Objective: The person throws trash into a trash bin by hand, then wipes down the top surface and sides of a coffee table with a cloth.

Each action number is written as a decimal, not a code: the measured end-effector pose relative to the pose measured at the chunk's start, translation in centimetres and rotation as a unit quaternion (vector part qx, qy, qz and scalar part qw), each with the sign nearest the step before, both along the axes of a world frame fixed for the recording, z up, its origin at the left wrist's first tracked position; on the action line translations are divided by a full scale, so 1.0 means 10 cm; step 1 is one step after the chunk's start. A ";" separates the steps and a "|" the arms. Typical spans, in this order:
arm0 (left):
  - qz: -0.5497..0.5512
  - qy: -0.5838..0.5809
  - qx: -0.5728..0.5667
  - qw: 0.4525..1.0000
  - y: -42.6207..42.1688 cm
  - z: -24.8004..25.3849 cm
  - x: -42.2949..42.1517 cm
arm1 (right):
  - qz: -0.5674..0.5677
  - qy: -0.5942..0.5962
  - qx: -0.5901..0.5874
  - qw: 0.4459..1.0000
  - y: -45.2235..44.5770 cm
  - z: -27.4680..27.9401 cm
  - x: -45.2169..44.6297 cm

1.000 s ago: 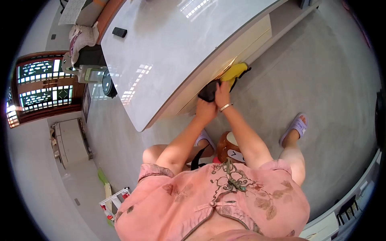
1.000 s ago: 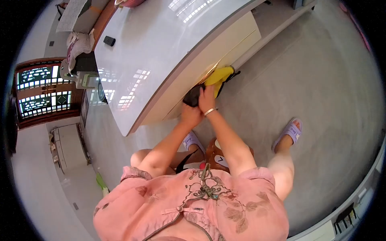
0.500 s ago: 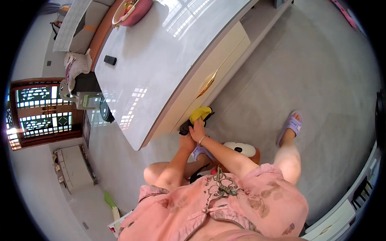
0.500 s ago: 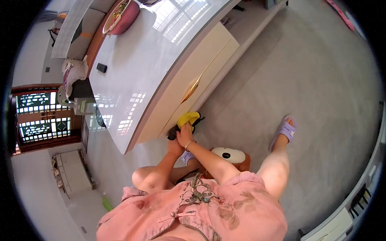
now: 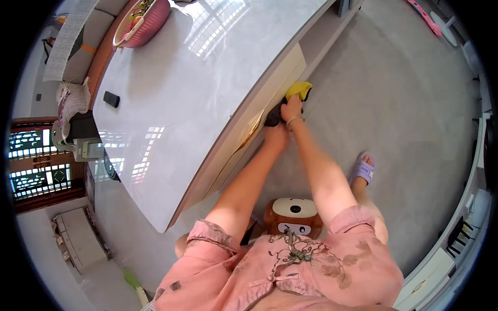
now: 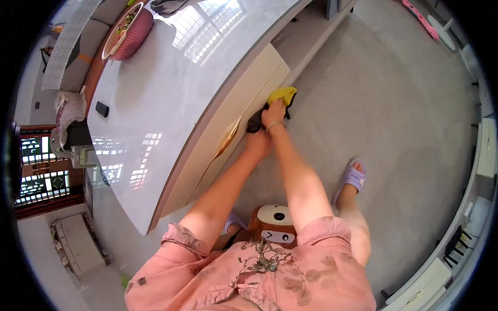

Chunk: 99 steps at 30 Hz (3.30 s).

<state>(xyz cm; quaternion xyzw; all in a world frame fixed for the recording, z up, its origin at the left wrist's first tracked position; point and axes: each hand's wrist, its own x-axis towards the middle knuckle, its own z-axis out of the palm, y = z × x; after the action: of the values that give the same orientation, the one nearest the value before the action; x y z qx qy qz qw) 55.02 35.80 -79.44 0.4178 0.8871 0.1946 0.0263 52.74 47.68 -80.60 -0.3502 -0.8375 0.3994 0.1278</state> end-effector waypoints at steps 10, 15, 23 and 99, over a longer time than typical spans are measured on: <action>0.022 -0.050 -0.010 0.998 0.64 0.26 -0.19 | 0.032 -0.016 0.028 0.999 1.06 -0.22 -0.31; 0.077 0.083 0.084 0.990 0.07 0.06 0.07 | 0.027 0.084 -0.050 0.995 0.37 -0.41 -0.13; 0.158 0.005 -0.072 0.985 -1.58 0.09 0.78 | 0.047 0.016 -0.176 0.983 -1.46 -0.09 0.45; 0.038 0.222 -0.095 0.970 -0.67 3.20 0.01 | 0.404 -0.252 -0.156 0.865 -0.31 2.01 4.19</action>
<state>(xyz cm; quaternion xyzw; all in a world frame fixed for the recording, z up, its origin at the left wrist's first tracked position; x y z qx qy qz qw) 55.14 29.06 -47.44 0.4121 0.9004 0.0124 -0.1393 94.65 44.63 -60.52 -0.0850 -0.8364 0.4393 -0.3167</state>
